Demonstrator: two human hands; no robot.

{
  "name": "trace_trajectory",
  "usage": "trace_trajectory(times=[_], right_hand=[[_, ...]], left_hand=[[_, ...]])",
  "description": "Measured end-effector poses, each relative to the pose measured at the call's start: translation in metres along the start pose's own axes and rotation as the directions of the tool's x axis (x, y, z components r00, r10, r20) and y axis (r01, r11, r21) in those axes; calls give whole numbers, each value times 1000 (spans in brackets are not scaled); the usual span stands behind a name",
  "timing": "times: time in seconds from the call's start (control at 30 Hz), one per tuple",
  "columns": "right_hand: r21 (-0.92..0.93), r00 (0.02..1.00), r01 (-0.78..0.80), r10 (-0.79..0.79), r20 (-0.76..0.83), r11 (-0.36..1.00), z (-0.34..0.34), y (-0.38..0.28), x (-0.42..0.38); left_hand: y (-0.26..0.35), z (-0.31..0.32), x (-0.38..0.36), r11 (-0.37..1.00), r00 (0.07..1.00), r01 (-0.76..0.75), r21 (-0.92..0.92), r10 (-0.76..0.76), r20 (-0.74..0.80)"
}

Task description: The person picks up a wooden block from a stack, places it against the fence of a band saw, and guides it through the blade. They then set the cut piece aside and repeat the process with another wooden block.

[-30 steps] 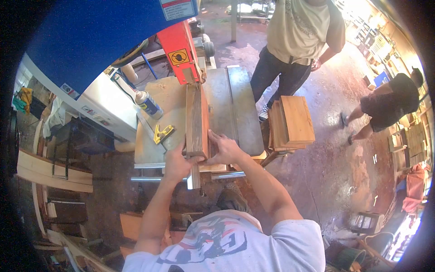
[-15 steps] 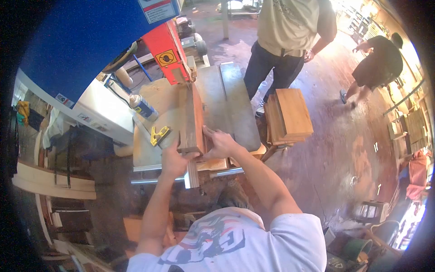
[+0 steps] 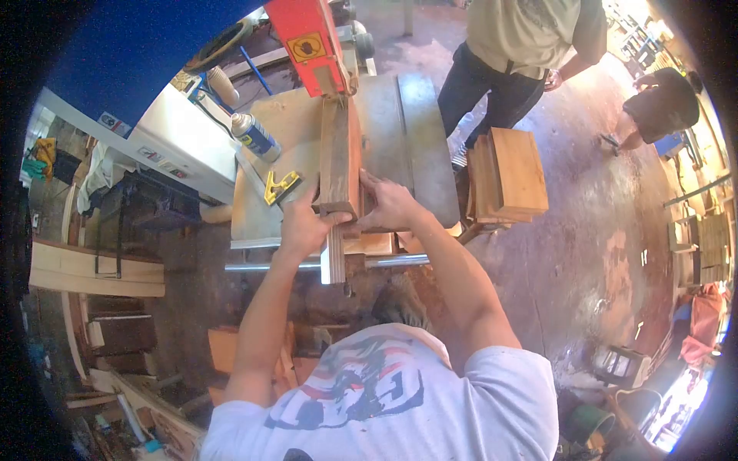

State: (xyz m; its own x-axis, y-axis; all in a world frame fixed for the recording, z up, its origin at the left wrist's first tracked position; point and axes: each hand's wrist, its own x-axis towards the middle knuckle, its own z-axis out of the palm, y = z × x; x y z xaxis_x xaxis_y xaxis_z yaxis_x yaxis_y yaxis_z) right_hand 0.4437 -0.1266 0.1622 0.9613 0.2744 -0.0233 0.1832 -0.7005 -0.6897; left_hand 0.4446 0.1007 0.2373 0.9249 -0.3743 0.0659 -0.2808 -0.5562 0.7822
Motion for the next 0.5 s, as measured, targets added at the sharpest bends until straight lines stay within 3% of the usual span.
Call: trace_trajectory(times=[0.07,0.17,0.3,0.5], right_hand=[[39,998,-49,47,47,998,-9,-9,-1],[41,998,-45,43,46,998,-6,-5,1],[32,1000,-21,21,11,999,1,5,6],[55,994,-73,69,85,996,-10,-3,9]], left_hand=[[2,-2,2,999,999,32,-15,-31,29],[-2,0,4,998,998,-59,-7,59,-25],[-2,2,6,999,999,-38,-33,37,-31],[-5,0,12,1000,1000,10,-9,-10,14]])
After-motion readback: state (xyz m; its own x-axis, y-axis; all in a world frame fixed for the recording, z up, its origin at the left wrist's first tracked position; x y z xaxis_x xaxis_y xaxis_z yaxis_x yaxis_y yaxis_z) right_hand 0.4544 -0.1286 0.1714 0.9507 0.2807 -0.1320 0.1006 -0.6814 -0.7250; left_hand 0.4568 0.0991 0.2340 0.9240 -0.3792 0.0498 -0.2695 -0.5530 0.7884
